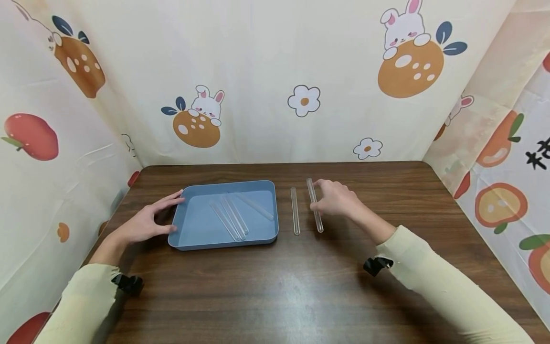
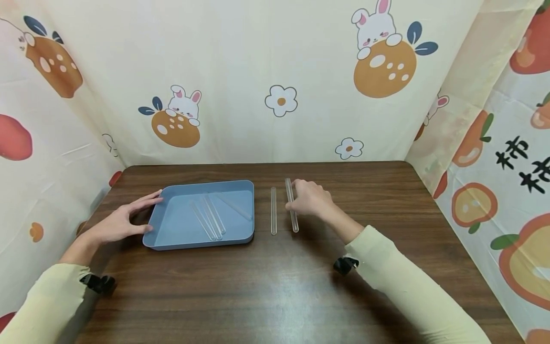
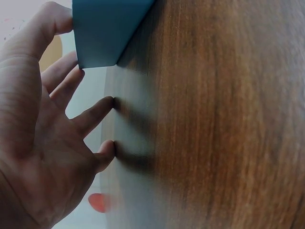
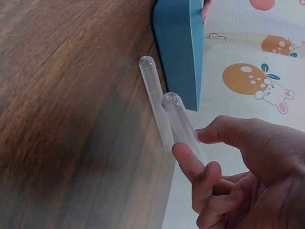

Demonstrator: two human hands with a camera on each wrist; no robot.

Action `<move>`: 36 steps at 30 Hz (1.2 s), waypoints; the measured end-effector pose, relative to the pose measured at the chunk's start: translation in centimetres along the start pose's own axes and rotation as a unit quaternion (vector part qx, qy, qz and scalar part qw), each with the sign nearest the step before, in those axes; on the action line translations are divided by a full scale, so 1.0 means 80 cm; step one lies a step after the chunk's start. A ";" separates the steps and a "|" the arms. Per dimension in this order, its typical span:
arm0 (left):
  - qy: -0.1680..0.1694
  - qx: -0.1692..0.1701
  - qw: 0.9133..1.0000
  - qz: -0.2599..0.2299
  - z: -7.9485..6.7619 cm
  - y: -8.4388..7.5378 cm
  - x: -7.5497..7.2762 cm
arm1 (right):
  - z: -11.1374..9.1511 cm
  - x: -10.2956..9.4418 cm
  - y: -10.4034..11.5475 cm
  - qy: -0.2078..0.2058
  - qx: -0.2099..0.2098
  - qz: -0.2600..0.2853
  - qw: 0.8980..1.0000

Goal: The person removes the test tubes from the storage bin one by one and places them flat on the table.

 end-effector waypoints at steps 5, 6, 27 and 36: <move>0.001 -0.001 1.000 -0.004 0.000 0.000 0.000 | 0.001 0.005 -0.002 0.003 0.003 0.002 1.000; 0.001 -0.001 1.000 -0.004 0.001 0.000 0.000 | 0.002 0.006 -0.002 0.004 0.004 0.002 1.000; 0.003 -0.005 1.000 -0.005 -0.001 0.002 0.000 | 0.017 0.030 -0.009 0.034 0.018 -0.001 0.999; 0.001 0.000 1.000 -0.006 0.000 0.001 0.000 | 0.021 0.033 -0.007 0.034 0.022 -0.007 0.999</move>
Point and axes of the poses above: each hand's wrist, its own z-axis towards the middle knuckle, its own x-axis out of the palm, y = z × x, the point moved 5 cm from there along z, towards the middle knuckle, and after that the axes turned 15 degrees about -z, right-handed, at the moved point
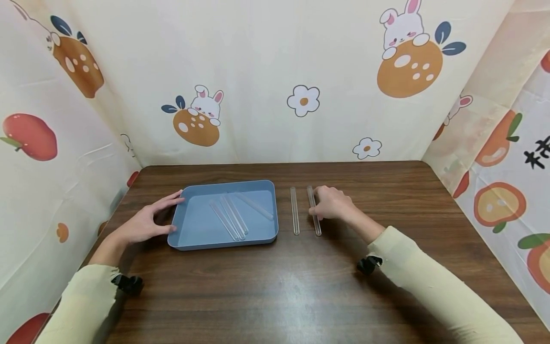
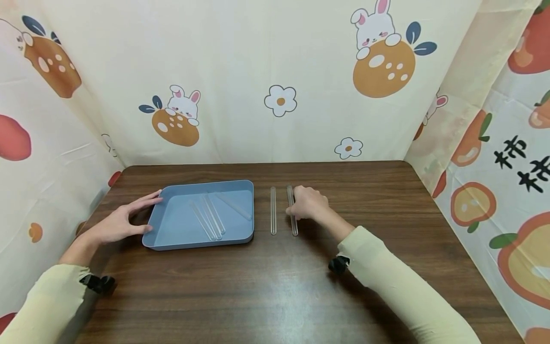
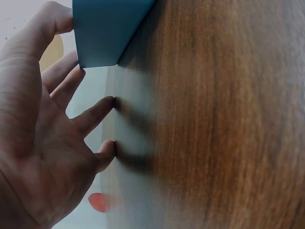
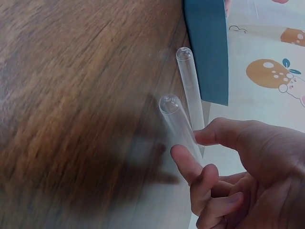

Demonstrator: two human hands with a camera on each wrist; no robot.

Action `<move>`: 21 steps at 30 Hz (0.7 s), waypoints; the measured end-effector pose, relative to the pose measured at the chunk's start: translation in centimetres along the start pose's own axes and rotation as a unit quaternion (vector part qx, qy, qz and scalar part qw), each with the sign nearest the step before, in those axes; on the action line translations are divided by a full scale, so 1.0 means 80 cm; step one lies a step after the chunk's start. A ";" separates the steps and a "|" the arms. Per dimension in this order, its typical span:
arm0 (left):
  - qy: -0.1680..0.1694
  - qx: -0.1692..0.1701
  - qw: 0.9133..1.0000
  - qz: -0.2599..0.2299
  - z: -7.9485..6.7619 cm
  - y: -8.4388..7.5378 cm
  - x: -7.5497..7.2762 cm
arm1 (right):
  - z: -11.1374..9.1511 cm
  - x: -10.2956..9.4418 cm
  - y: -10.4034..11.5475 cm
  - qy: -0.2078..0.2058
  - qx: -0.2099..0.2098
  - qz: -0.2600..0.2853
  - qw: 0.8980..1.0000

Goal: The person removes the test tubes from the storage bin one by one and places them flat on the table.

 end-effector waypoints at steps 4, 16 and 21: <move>0.001 0.000 1.000 0.001 0.000 -0.001 0.000 | 0.002 0.002 0.001 -0.001 0.002 -0.005 1.000; 0.001 0.000 1.000 -0.001 -0.001 0.001 0.000 | 0.005 0.006 0.001 0.000 0.010 -0.012 1.000; 0.000 -0.004 1.000 0.000 -0.001 0.000 0.001 | 0.007 0.007 0.001 0.002 0.010 -0.011 1.000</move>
Point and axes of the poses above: each hand's wrist, its own z-axis towards the middle knuckle, its own x-axis out of the palm, y = z × x, the point moved 5 cm from there along z, towards the middle knuckle, and after that the axes turned 15 degrees about -z, right-handed, at the moved point
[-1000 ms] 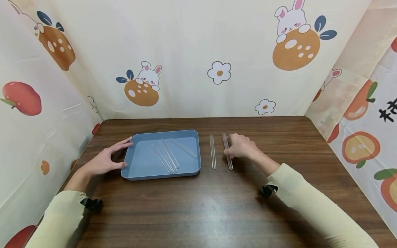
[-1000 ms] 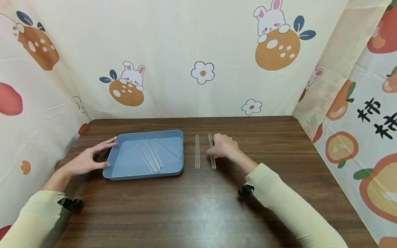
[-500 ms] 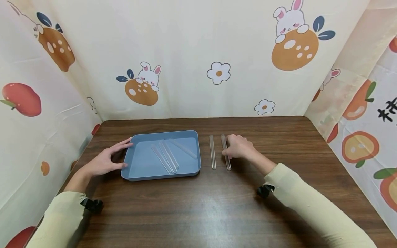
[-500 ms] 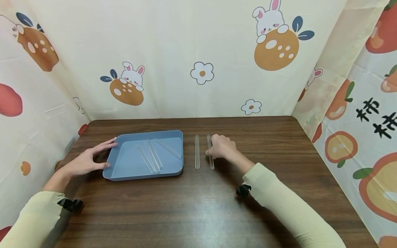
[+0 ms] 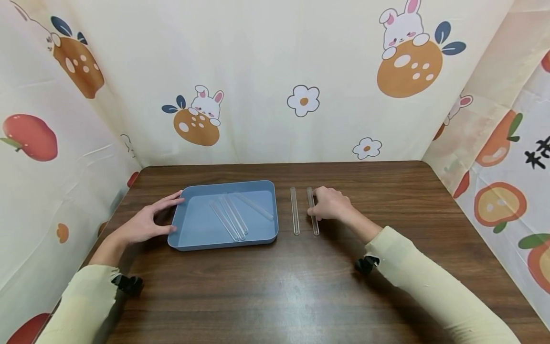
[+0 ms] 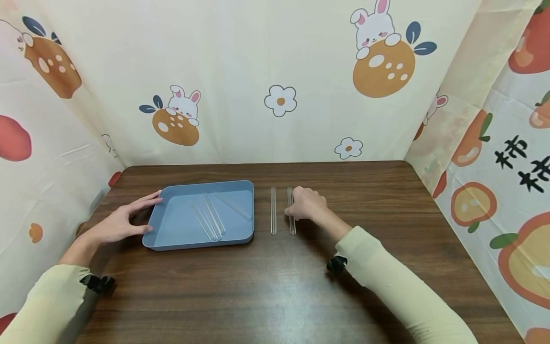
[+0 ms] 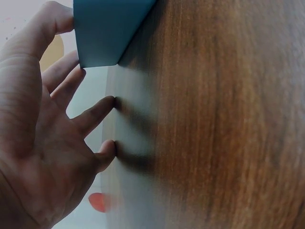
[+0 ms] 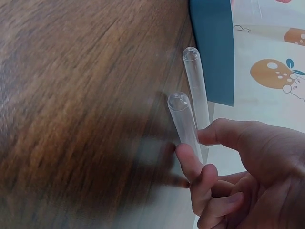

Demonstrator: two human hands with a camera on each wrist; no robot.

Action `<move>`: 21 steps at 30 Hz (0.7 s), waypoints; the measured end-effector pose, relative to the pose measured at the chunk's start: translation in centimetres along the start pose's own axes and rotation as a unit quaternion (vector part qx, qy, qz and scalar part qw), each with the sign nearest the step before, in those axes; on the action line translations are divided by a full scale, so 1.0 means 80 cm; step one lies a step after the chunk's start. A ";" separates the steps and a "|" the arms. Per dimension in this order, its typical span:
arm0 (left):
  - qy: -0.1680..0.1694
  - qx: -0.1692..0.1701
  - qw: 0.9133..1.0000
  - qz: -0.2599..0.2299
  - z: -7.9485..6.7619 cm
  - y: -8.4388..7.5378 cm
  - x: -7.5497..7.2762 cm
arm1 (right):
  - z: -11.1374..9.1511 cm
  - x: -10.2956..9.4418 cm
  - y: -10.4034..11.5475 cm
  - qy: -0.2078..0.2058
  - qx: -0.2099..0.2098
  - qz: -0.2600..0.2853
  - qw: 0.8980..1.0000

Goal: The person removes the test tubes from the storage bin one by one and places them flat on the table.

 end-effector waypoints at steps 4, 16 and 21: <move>-0.001 0.004 1.000 0.002 -0.001 0.000 0.000 | 0.000 0.000 0.000 0.001 -0.001 0.004 1.000; 0.001 0.000 1.000 0.000 0.001 0.001 0.000 | -0.004 -0.001 -0.002 0.001 -0.011 0.014 1.000; 0.001 -0.003 1.000 0.000 0.001 0.001 0.000 | -0.005 -0.005 -0.001 -0.006 -0.016 0.015 1.000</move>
Point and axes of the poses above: each hand's wrist, its own z-axis towards the middle knuckle, its own x-axis out of the palm, y = z × x, the point moved 5 cm from there along z, towards the middle knuckle, and after that the axes turned 15 degrees about -z, right-handed, at the moved point
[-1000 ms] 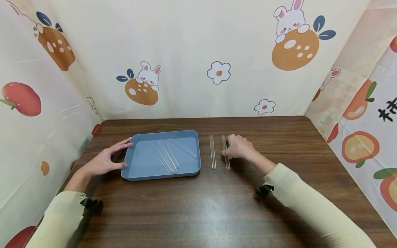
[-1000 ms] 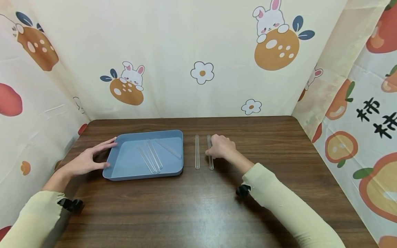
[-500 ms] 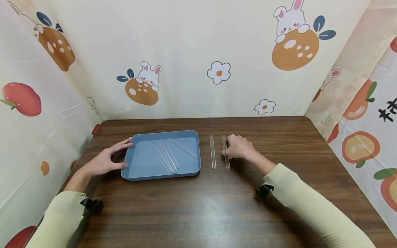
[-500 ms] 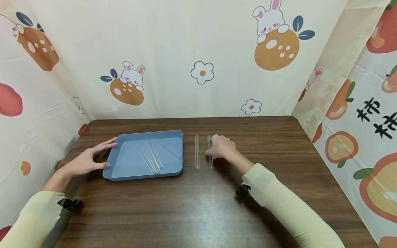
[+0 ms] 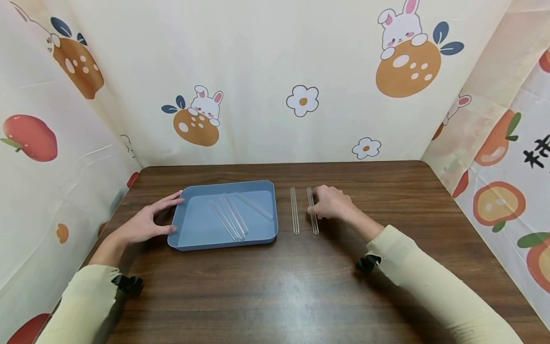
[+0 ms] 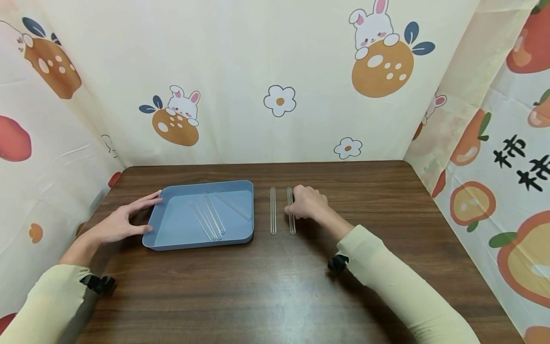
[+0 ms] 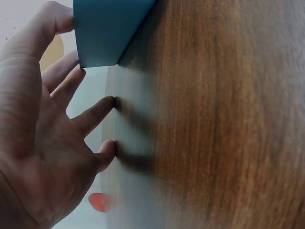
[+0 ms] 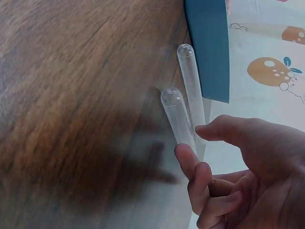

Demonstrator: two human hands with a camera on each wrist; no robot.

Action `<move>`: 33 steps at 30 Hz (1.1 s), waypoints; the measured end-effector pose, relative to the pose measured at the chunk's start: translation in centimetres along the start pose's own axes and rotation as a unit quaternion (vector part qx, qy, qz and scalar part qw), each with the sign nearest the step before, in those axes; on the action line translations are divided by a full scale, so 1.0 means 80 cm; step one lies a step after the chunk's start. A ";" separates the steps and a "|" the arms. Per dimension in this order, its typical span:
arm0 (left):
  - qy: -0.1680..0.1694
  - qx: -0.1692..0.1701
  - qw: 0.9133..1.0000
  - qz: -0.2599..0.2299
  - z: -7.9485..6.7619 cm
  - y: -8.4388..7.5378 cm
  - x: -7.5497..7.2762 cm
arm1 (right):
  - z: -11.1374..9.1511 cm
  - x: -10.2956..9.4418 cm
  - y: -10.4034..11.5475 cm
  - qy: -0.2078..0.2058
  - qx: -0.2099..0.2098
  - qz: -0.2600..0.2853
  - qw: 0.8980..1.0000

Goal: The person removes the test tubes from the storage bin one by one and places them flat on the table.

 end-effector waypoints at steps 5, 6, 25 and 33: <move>0.002 0.001 1.000 0.000 0.001 -0.002 0.000 | -0.002 -0.008 0.001 -0.006 -0.001 -0.003 1.000; 0.002 0.002 1.000 0.000 0.001 -0.002 -0.001 | -0.002 -0.010 0.001 -0.007 0.001 -0.004 1.000; 0.000 0.009 1.000 -0.001 -0.001 -0.003 -0.002 | -0.002 -0.032 0.012 -0.046 -0.011 -0.004 0.999; -0.001 0.009 1.000 0.005 -0.001 -0.003 -0.002 | -0.001 -0.045 0.025 -0.050 -0.025 -0.014 0.998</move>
Point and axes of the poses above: each hand's wrist, its own z-axis towards the middle knuckle, its own x-axis out of the palm, y = z × x, the point moved 5 cm from there along z, towards the middle knuckle, and after that the axes turned 15 degrees about -z, right-handed, at the moved point
